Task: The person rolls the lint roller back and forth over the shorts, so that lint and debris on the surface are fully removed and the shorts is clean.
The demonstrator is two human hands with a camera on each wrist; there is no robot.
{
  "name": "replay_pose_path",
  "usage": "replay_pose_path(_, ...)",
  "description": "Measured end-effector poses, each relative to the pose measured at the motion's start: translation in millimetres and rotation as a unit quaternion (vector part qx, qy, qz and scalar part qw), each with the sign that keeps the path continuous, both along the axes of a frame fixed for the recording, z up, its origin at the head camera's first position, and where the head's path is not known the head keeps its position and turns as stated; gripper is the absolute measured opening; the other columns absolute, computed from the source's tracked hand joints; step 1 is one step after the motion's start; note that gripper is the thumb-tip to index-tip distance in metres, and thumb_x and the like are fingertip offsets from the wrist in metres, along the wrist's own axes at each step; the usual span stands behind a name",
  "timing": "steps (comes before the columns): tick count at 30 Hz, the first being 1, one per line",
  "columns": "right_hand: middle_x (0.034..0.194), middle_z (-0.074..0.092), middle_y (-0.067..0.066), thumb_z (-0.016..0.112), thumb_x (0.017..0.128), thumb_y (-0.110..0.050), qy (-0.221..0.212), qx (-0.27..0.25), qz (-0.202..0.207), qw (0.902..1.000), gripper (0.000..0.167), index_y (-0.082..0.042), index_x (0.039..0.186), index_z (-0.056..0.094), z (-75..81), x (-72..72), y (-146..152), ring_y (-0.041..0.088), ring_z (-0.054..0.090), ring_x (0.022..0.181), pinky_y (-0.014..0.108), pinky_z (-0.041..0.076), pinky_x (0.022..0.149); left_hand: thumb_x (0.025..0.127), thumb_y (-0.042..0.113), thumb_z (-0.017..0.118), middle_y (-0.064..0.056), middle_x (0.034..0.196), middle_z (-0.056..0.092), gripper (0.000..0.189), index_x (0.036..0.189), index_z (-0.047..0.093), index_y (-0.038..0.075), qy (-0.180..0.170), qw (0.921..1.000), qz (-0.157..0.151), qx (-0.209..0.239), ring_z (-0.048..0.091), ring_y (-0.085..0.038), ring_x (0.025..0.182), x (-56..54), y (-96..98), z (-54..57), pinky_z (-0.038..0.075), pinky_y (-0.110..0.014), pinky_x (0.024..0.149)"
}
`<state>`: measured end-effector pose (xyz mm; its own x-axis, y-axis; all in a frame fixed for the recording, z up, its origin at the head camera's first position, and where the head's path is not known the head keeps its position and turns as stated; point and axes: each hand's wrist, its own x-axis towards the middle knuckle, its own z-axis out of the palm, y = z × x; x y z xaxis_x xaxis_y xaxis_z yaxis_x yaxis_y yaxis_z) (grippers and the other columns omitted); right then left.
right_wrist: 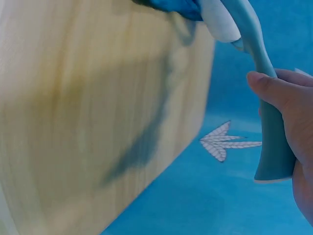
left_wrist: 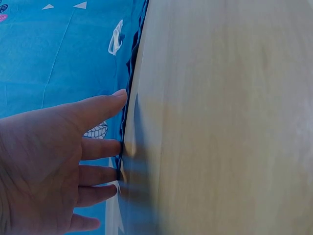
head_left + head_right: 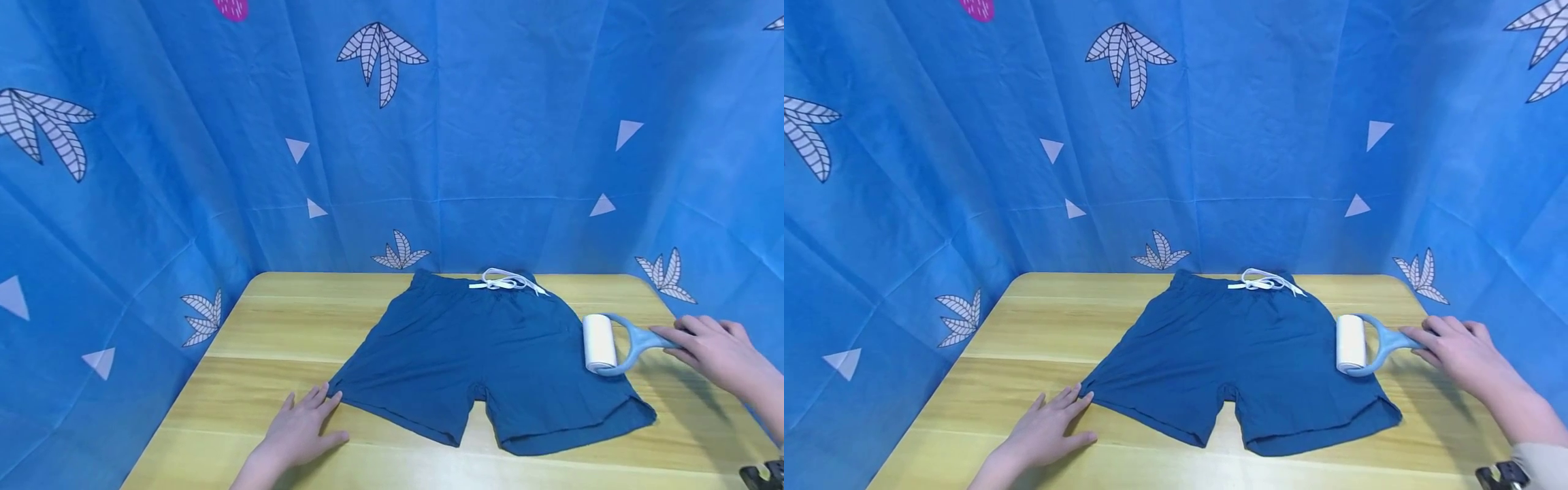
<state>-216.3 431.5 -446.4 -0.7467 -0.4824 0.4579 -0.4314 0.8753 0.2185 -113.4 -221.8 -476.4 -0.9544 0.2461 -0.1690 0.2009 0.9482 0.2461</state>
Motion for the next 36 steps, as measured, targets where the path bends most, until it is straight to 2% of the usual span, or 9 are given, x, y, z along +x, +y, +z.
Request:
replay_pose_path(4, 0.08, 0.054, 0.0, 0.007, 0.094, -0.067, 0.051, -0.029, 0.027, 0.9979, 0.083, -0.013, 0.1, 0.07, 8.7, -0.4, -8, 0.021, 0.046, 0.067, 0.044, 0.034, 0.059, 0.085, 0.064, 0.059, -0.015, 0.154, 0.041, 0.075, 0.143, 0.05, 0.016, 0.0, 1.0, 0.001, 0.001, 0.039, -0.036, 0.142, 0.1, -0.1, -1.2, 0.021, -0.07, 0.113)
replay_pose_path(7, 0.08, 0.054, 0.003, 0.009, 0.098, -0.064, 0.088, -0.045, 0.05, 0.9938, 0.078, -0.014, 0.101, 0.07, 18.4, -3.1, -21, 0.024, 0.047, 0.067, 0.045, 0.034, 0.059, 0.085, 0.064, 0.059, -0.015, 0.154, 0.04, 0.076, 0.143, 0.05, 0.016, 0.001, 1.0, 0.002, -0.001, 0.039, -0.037, 0.142, -0.3, 0.1, -2.0, 0.021, -0.069, 0.114)
replay_pose_path(11, 0.086, 0.056, 0.005, 0.012, 0.097, -0.064, 0.072, -0.067, 0.068, 0.9928, 0.073, -0.017, 0.108, 0.067, 30.4, -7.3, -45, 0.026, 0.049, 0.072, 0.053, 0.035, 0.066, 0.085, 0.064, 0.058, -0.015, 0.154, 0.039, 0.076, 0.144, 0.049, 0.016, 0.0, 1.0, 0.002, -0.005, 0.038, -0.037, 0.142, -0.4, 0.4, -1.9, 0.02, -0.069, 0.114)
replay_pose_path(17, 0.093, 0.06, 0.004, 0.025, 0.099, -0.06, 0.041, -0.076, 0.122, 0.9888, 0.062, -0.019, 0.117, 0.067, 38.3, -13.5, -94, 0.026, 0.055, 0.083, 0.048, 0.034, 0.071, 0.086, 0.064, 0.059, -0.015, 0.155, 0.039, 0.075, 0.144, 0.049, 0.017, -0.001, 1.0, 0.001, -0.003, 0.037, -0.037, 0.143, -0.1, 0.7, -0.1, 0.021, -0.069, 0.114)
replay_pose_path(20, 0.094, 0.061, 0.004, 0.042, 0.1, -0.051, 0.03, -0.07, 0.14, 0.9872, 0.045, -0.019, 0.121, 0.066, 37.4, -16.2, -123, 0.025, 0.056, 0.086, 0.047, 0.037, 0.073, 0.086, 0.064, 0.059, -0.014, 0.155, 0.039, 0.075, 0.144, 0.049, 0.017, 0.0, 1.0, 0.002, -0.005, 0.038, -0.037, 0.143, 0.1, 0.9, 0.3, 0.021, -0.068, 0.114)
replay_pose_path(22, 0.096, 0.062, 0.004, 0.057, 0.095, -0.041, 0.016, -0.069, 0.15, 0.9862, 0.035, -0.02, 0.123, 0.066, 35.9, -18.1, -143, 0.024, 0.057, 0.089, 0.048, 0.039, 0.075, 0.085, 0.063, 0.059, -0.014, 0.155, 0.039, 0.075, 0.144, 0.049, 0.017, 0.0, 1.0, 0.003, -0.005, 0.038, -0.037, 0.143, 0.1, 1.2, 0.3, 0.021, -0.068, 0.114)
replay_pose_path(25, 0.096, 0.063, 0.003, 0.072, 0.085, -0.027, 0.001, -0.067, 0.169, 0.9833, 0.039, -0.019, 0.123, 0.067, 31.1, -21.4, -171, 0.022, 0.057, 0.089, 0.047, 0.041, 0.077, 0.085, 0.064, 0.059, -0.014, 0.155, 0.039, 0.075, 0.144, 0.049, 0.017, 0.0, 1.0, 0.004, -0.006, 0.038, -0.037, 0.142, -0.2, 1.7, 0.4, 0.021, -0.068, 0.114)
replay_pose_path(30, 0.095, 0.062, -0.002, 0.078, 0.076, -0.026, -0.013, -0.056, 0.201, 0.9779, 0.045, -0.022, 0.12, 0.069, 18.0, -22.7, -216, 0.016, 0.054, 0.086, 0.041, 0.042, 0.076, 0.086, 0.063, 0.059, -0.014, 0.155, 0.039, 0.075, 0.144, 0.049, 0.017, -0.002, 1.0, 0.006, -0.002, 0.037, -0.037, 0.143, -0.4, 2.5, 1.3, 0.021, -0.068, 0.115)
replay_pose_path(36, 0.093, 0.061, -0.006, 0.076, 0.082, -0.032, -0.052, -0.034, 0.221, 0.9734, 0.042, -0.026, 0.122, 0.068, 0.3, -13.2, -261, 0.012, 0.052, 0.086, 0.035, 0.042, 0.076, 0.085, 0.062, 0.06, -0.015, 0.154, 0.04, 0.075, 0.144, 0.05, 0.016, 0.002, 1.0, 0.008, -0.002, 0.038, -0.037, 0.142, 0.7, 1.8, 0.7, 0.021, -0.068, 0.114)
